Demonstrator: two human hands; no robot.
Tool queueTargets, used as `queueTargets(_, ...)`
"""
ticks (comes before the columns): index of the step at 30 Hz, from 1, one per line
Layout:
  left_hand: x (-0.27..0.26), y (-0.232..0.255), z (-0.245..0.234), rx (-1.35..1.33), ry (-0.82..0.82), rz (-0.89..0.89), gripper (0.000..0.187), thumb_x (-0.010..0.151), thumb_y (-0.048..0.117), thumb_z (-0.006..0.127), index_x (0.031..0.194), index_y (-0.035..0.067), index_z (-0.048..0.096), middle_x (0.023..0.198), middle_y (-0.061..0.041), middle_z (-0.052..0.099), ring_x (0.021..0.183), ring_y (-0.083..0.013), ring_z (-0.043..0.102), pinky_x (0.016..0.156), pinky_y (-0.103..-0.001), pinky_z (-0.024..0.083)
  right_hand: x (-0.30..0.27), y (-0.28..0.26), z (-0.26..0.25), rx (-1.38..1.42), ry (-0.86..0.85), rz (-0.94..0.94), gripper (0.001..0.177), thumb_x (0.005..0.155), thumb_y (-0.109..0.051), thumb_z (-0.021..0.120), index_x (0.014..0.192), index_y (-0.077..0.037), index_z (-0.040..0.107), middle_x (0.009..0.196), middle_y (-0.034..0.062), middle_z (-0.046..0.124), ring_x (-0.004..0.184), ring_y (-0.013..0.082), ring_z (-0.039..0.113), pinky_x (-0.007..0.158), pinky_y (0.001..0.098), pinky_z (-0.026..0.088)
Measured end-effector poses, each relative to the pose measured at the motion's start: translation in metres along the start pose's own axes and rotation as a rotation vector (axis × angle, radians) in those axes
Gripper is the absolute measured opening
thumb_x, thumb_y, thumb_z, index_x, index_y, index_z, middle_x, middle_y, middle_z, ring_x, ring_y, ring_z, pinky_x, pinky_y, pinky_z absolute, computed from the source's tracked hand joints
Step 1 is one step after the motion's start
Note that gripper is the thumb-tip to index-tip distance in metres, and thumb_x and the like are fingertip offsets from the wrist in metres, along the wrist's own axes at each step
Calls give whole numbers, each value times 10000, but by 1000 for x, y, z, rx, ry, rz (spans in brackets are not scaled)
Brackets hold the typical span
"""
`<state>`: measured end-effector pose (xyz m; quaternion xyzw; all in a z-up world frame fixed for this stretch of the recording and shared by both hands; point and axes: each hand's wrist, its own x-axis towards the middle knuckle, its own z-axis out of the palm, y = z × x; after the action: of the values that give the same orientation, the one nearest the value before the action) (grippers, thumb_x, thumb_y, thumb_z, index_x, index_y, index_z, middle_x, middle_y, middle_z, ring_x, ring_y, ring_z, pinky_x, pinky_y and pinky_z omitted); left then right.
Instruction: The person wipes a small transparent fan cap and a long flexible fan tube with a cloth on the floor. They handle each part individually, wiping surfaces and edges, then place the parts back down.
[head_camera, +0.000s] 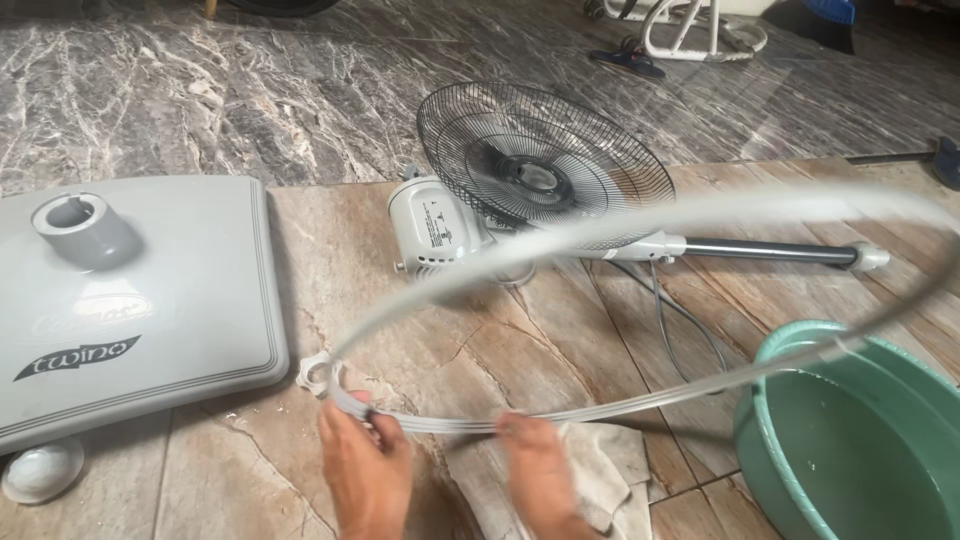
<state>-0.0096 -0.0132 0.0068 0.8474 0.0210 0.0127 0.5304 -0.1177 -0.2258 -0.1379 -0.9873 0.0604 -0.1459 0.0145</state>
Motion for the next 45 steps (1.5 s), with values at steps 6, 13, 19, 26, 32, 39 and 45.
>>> queueTargets(6, 22, 16, -34, 112, -38, 53, 294, 915, 57, 589, 1183, 4, 483, 1104, -158, 582, 789, -286, 708, 752, -425, 585, -35, 86, -33, -141, -158, 381, 462, 863, -7, 541, 1305, -82, 650, 1387, 65, 589, 1214, 267, 555, 1049, 363, 457)
queueTargets(13, 10, 33, -28, 114, -16, 91, 323, 892, 56, 595, 1189, 24, 471, 1117, -142, 570, 737, -292, 698, 712, -445, 563, -4, 18, -40, 360, 161, 338, 355, 889, 2, 583, 1185, -135, 724, 1264, 1, 699, 1132, 219, 657, 936, 325, 550)
queueTargets(19, 11, 31, -25, 123, -12, 124, 301, 876, 52, 611, 1149, 35, 487, 1109, -147, 565, 746, -298, 694, 716, -447, 551, 4, -29, -41, 352, 21, 202, 473, 763, 90, 586, 1179, -86, 726, 1270, 54, 672, 1194, 283, 586, 1018, 391, 479)
queueTargets(26, 15, 30, -36, 165, -59, 63, 311, 904, 48, 600, 1187, 13, 477, 1132, -145, 567, 783, -279, 720, 752, -421, 591, -11, 34, -57, 75, -5, 268, 447, 760, 70, 609, 1156, -102, 726, 1241, 27, 670, 1168, 262, 585, 1043, 373, 464)
queueTargets(32, 12, 16, -28, 29, -103, 70, 368, 902, 64, 581, 1253, 13, 481, 1141, -142, 568, 869, -245, 729, 761, -377, 635, -23, 39, -54, 197, 72, 398, 422, 775, 76, 606, 1137, -96, 736, 1226, 30, 682, 1157, 269, 596, 1011, 368, 484)
queueTargets(39, 11, -11, 12, -45, -411, -129, 186, 942, 246, 669, 1032, 102, 744, 954, -104, 744, 824, -229, 727, 746, -370, 567, -15, 39, -57, 349, 99, 414, 367, 749, 65, 623, 1072, -67, 734, 1217, 58, 687, 1158, 287, 594, 990, 384, 491)
queueTargets(45, 2, -18, 41, -33, -366, -83, 169, 918, 166, 651, 1045, 79, 723, 776, -136, 761, 716, -251, 738, 712, -381, 555, 2, 42, -65, 430, 15, 555, 195, 860, -75, 697, 1035, -128, 763, 1090, 57, 742, 1071, 276, 660, 949, 359, 520)
